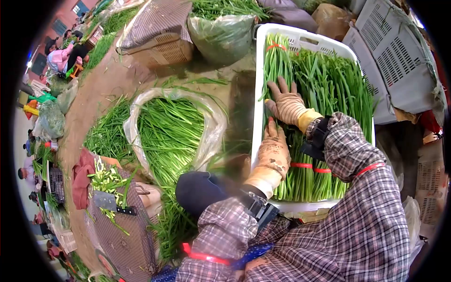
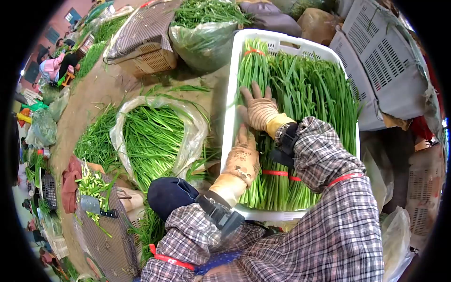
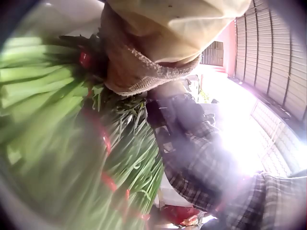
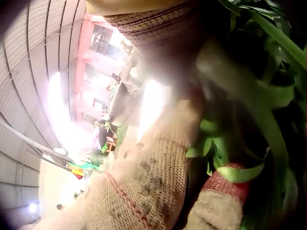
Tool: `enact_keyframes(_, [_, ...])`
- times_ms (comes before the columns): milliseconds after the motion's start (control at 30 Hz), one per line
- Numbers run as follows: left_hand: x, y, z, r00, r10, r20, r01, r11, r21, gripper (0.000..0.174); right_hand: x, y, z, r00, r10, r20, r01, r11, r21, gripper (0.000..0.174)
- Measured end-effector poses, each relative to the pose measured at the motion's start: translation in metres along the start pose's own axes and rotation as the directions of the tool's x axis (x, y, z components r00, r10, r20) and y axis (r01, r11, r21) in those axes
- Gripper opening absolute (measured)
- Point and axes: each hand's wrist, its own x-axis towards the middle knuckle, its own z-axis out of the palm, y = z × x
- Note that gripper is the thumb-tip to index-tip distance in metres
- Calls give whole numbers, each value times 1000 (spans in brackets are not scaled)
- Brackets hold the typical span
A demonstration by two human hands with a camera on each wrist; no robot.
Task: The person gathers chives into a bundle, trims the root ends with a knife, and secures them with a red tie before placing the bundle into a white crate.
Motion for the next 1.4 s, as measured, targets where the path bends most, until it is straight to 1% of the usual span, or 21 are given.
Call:
enact_keyframes(67, [0, 1, -2, 998, 25, -65, -22, 998, 51, 64, -6, -16, -7, 996, 78, 34, -75, 994, -81, 66])
enact_keyframes(133, [8, 3, -7, 996, -25, 82, 16, 993, 114, 61, 3, -3, 31, 997, 77, 7, -75, 989, -125, 68])
enact_keyframes(233, [28, 1, 7, 960, -280, 3, 261, 890, -374, 61, 6, -9, 33, 999, 31, -44, -39, 984, -176, 71])
enact_keyframes(267, [23, 1, 3, 957, -290, -23, 260, 889, -377, 61, 7, -23, 10, 980, 146, 133, -123, 978, -171, 71])
enact_keyframes(300, [13, 2, 3, 993, -114, 30, 113, 993, 33, 62, 10, -22, 10, 985, 128, 115, -106, 978, -180, 71])
enact_keyframes(333, [-4, 3, 2, 986, 13, 167, -83, 905, 418, 63, 8, -15, 19, 987, 113, 112, -91, 978, -188, 71])
enact_keyframes(367, [-23, -1, 4, 990, 61, 124, -93, 958, 273, 65, 11, -18, 19, 991, 94, 91, -61, 948, -313, 72])
enact_keyframes(433, [-59, -13, -11, 988, 63, 141, -97, 963, 251, 68, 4, -14, 22, 995, 81, 60, -62, 960, -274, 74])
enact_keyframes(533, [-121, -49, -66, 873, 427, 237, -322, 868, -378, 66, 27, -4, 36, 997, 65, 42, -47, 942, -331, 75])
enact_keyframes(567, [-139, -65, -71, 864, 443, 239, -332, 859, -390, 66, 29, 1, 39, 999, 51, 12, -44, 930, -364, 76])
enact_keyframes(600, [-156, -85, -76, 789, 583, -195, -496, 417, -761, 68, 8, -22, 14, 991, 115, 62, -98, 969, -228, 75])
enact_keyframes(700, [-197, -114, -128, 615, 408, -675, -703, -103, -703, 65, -28, -25, 10, 994, 32, 103, -5, 966, -257, 73])
enact_keyframes(733, [-216, -123, -144, 810, 239, -535, -585, 256, -770, 66, -41, -27, 13, 995, 20, 103, 10, 957, -290, 71])
enact_keyframes(767, [-230, -132, -156, 910, 0, -414, -343, 558, -756, 67, -54, -29, 19, 998, 9, 70, 13, 953, -304, 70])
enact_keyframes(800, [-238, -139, -159, 904, -270, -332, -20, 749, -662, 69, -61, -29, 26, 999, -4, 35, 15, 948, -319, 69])
enact_keyframes(900, [-246, -151, -148, 903, -312, -295, -39, 625, -779, 61, -61, -22, 48, 992, -68, -108, 28, 941, -337, 68])
enact_keyframes(1000, [-245, -154, -142, 928, -295, -228, 31, 670, -742, 70, -60, -24, 59, 988, -77, -134, 22, 927, -373, 67])
enact_keyframes(1067, [-239, -154, -144, 941, -262, -214, 14, 661, -750, 63, -60, -25, 65, 975, -104, -195, 35, 944, -328, 66])
enact_keyframes(1133, [-234, -153, -151, 938, -209, -275, -59, 687, -724, 62, -59, -37, 46, 999, 16, -30, -25, 949, -313, 66])
enact_keyframes(1300, [-274, -141, -162, 884, -262, -387, -126, 663, -738, 52, -66, -35, 30, 999, -20, -35, 12, 977, -212, 65])
enact_keyframes(1400, [-318, -159, -153, 825, -407, -391, -6, 687, -727, 51, -89, -26, 4, 965, -242, 103, 252, 964, -88, 59])
